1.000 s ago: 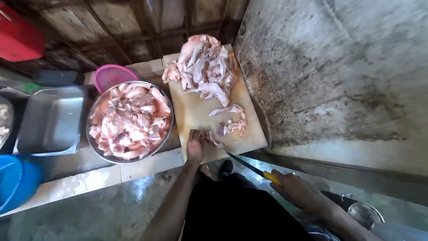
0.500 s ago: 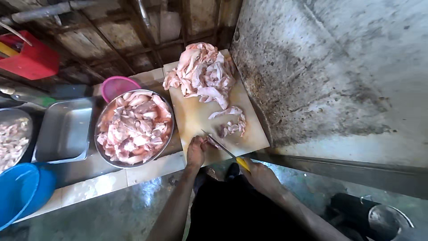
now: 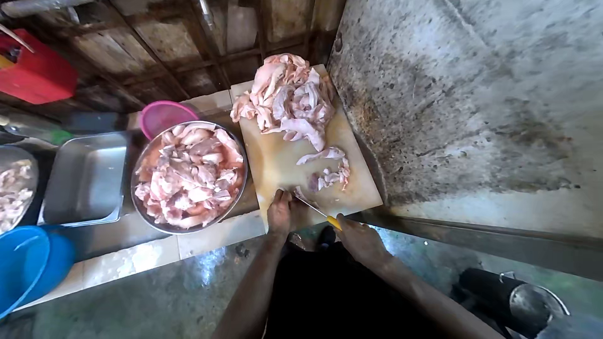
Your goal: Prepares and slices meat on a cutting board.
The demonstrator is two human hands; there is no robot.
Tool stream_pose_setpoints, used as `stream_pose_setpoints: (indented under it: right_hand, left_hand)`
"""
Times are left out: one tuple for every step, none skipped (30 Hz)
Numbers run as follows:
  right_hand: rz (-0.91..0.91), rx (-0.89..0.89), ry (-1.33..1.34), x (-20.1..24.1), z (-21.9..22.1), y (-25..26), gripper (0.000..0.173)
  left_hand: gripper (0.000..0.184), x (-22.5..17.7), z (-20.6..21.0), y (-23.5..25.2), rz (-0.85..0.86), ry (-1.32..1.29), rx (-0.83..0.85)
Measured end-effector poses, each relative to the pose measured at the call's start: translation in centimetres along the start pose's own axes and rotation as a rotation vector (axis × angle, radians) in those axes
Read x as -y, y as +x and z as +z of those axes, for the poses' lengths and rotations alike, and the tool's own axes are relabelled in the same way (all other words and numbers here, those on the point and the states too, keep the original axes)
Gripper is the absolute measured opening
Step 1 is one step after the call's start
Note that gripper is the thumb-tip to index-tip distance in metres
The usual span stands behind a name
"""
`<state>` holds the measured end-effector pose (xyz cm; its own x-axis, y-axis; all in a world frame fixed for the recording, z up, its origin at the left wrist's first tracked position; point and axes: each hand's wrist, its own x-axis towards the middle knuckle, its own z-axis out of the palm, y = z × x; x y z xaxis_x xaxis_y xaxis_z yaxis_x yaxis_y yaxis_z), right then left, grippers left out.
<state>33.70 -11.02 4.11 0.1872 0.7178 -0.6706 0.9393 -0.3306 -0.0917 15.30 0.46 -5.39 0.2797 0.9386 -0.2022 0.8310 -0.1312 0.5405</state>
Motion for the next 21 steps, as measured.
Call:
stream_pose_setpoints:
  right_hand:
    - [0.005,0.001,0.002,-0.7,0.4,-0.4,0.043]
    - [0.013,0.009,0.001,-1.2,0.7,-0.7,0.045]
    - [0.021,0.029,0.002,-1.5,0.9,-1.0,0.048]
    - [0.030,0.056,0.004,-1.4,0.9,-1.0,0.048]
    - [0.034,0.079,0.009,-0.9,0.7,-0.8,0.048]
    - [0.033,0.092,0.018,0.0,0.4,-0.4,0.047]
    - [0.026,0.087,0.029,1.0,0.2,0.0,0.045]
    - [0.018,0.076,0.039,2.1,-0.2,0.7,0.043]
    - [0.017,0.071,0.051,3.0,-0.5,1.4,0.043]
    - [0.016,0.072,0.058,3.5,-0.7,2.0,0.043]
    - [0.008,0.067,0.060,3.7,-0.7,2.5,0.044]
    - [-0.001,0.056,0.063,3.5,-0.3,2.7,0.045]
    - [-0.003,0.057,0.071,3.0,0.1,2.5,0.043]
    - [0.002,0.064,0.079,2.2,0.5,2.1,0.042]
    - [0.010,0.074,0.084,1.2,1.0,1.6,0.042]
    - [0.027,0.103,0.078,0.2,1.4,1.0,0.044]
    - [0.044,0.134,0.079,-0.6,1.7,0.4,0.048]
    - [0.060,0.163,0.079,-1.0,1.6,0.0,0.050]
    - [0.069,0.184,0.081,-1.0,1.5,-0.3,0.050]
    - [0.067,0.185,0.085,-0.7,1.3,-0.3,0.049]
    - [0.055,0.169,0.094,-0.2,1.3,-0.1,0.048]
  left_hand:
    - [0.010,0.0,0.0,0.1,0.007,-0.007,0.006]
    - [0.010,0.1,0.1,0.1,0.023,-0.015,0.001]
    - [0.009,0.1,0.2,0.1,0.042,-0.029,-0.010]
    - [0.009,0.2,0.4,0.0,0.067,-0.047,-0.030]
    - [0.010,0.4,0.6,-0.1,0.098,-0.066,-0.059]
    - [0.010,0.6,1.0,-0.4,0.141,-0.078,-0.106]
    - [0.010,1.0,1.5,-0.6,0.195,-0.083,-0.167]
    - [0.009,1.3,2.0,-0.6,0.236,-0.088,-0.223]
    - [0.008,1.3,2.2,-0.6,0.255,-0.093,-0.259]
    - [0.006,1.2,2.2,-0.5,0.257,-0.092,-0.276]
    - [0.006,1.0,2.1,-0.4,0.243,-0.089,-0.277]
    - [0.006,1.0,1.9,-0.3,0.224,-0.080,-0.262]
    - [0.006,1.1,1.7,-0.2,0.214,-0.063,-0.243]
    - [0.006,1.2,1.4,-0.2,0.211,-0.052,-0.215]
    - [0.007,1.2,1.2,0.0,0.215,-0.055,-0.192]
    - [0.007,1.2,1.1,0.1,0.226,-0.057,-0.188]
    - [0.007,1.3,1.1,0.3,0.243,-0.065,-0.201]
    - [0.007,1.4,1.2,0.6,0.265,-0.076,-0.221]
    - [0.006,1.4,1.2,0.7,0.280,-0.080,-0.227]
    - [0.006,1.5,1.1,0.6,0.293,-0.079,-0.215]
    - [0.006,1.7,1.1,0.4,0.311,-0.073,-0.199]
